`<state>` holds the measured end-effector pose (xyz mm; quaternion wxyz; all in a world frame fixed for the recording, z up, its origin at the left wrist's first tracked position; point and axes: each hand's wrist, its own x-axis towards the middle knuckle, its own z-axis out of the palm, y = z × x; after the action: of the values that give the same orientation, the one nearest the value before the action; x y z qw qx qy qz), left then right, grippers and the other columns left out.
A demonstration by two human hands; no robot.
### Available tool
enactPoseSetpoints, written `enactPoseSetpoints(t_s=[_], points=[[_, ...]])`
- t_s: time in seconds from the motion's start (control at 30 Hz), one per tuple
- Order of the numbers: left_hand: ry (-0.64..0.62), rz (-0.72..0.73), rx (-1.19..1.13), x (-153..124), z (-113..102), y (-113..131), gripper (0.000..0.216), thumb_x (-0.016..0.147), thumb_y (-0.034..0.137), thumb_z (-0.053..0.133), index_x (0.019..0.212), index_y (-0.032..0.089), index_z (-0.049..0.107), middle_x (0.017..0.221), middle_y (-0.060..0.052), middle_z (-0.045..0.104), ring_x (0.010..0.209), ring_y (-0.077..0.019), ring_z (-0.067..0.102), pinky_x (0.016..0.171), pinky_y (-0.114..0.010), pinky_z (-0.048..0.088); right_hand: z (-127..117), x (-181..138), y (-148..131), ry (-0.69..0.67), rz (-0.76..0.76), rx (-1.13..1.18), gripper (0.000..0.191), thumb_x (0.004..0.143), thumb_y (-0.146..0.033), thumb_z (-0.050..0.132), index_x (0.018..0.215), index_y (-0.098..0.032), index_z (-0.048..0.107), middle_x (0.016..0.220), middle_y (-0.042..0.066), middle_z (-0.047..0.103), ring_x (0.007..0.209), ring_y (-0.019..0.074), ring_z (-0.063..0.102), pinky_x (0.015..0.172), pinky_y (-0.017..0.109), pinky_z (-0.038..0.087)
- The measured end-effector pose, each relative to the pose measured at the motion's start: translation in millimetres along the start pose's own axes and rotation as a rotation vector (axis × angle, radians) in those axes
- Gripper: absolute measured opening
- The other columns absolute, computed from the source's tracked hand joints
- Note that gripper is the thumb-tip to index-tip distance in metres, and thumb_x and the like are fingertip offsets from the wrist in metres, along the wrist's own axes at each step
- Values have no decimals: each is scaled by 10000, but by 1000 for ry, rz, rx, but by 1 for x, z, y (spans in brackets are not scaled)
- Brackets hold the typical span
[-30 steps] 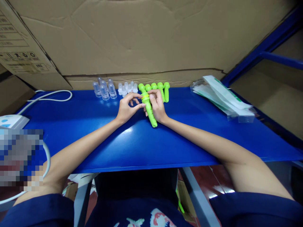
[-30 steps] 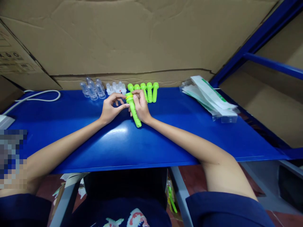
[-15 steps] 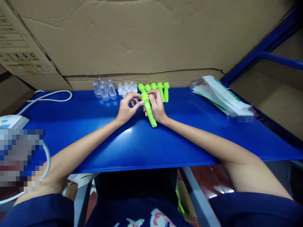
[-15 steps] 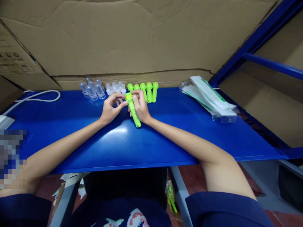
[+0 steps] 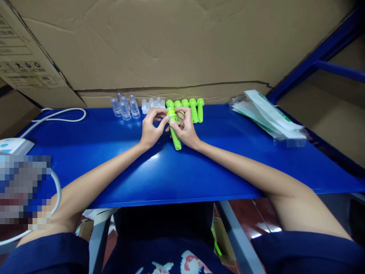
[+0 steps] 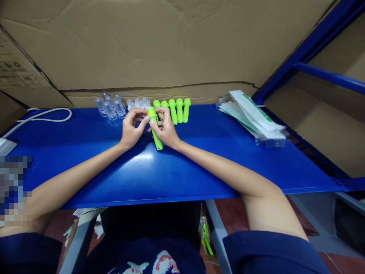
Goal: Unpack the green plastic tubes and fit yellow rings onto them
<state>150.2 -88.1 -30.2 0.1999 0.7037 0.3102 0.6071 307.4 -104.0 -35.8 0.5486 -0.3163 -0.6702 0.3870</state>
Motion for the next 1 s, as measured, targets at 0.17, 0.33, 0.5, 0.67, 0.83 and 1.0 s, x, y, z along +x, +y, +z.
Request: enactPoseSetpoints(t_s=[0.17, 0.33, 0.5, 0.67, 0.83, 1.0], points=[[-14, -11, 14, 0, -2, -3, 253, 963, 440, 710, 1062, 208, 687, 1079, -64, 724, 992, -168, 711, 806, -252, 561, -1, 0, 1, -7, 5, -26, 569, 921, -663, 683, 1193, -307, 332, 1405, 125, 590, 760, 152, 739, 500, 271, 619], [-34, 40, 6, 0, -3, -3, 186, 969, 366, 708, 1060, 204, 719, 1047, -52, 705, 974, -156, 703, 785, -231, 562, -3, 0, 9, -9, -22, -45, 580, 922, -673, 676, 1212, -310, 328, 1360, 106, 612, 686, 120, 714, 490, 254, 619], [-53, 63, -4, 2, -4, -4, 134, 958, 296, 713, 1053, 202, 727, 1019, -46, 703, 958, -151, 700, 760, -220, 555, -4, -1, 13, -18, -48, -92, 568, 952, -671, 638, 1269, -319, 326, 1358, 113, 612, 714, 132, 729, 483, 237, 603], [-67, 65, 5, 3, -6, -1, 82, 933, 224, 717, 1008, 200, 739, 984, -37, 713, 928, -146, 688, 759, -225, 542, -5, -2, 13, -25, -56, -107, 534, 973, -620, 637, 1296, -329, 327, 1393, 117, 598, 694, 139, 734, 481, 264, 608], [-90, 88, 65, 1, -6, 3, 33, 936, 197, 703, 938, 198, 737, 974, -37, 705, 956, -159, 672, 777, -244, 529, -4, -2, 11, -5, -56, -112, 473, 972, -601, 639, 1212, -304, 361, 1283, 87, 629, 627, 108, 692, 463, 262, 598], [-41, 87, 85, 0, -4, 2, 76, 937, 233, 726, 998, 200, 694, 980, -27, 727, 930, -151, 682, 784, -249, 517, -3, -2, 6, 15, -54, -95, 487, 958, -597, 661, 1201, -302, 359, 1318, 103, 615, 628, 115, 694, 454, 274, 589]])
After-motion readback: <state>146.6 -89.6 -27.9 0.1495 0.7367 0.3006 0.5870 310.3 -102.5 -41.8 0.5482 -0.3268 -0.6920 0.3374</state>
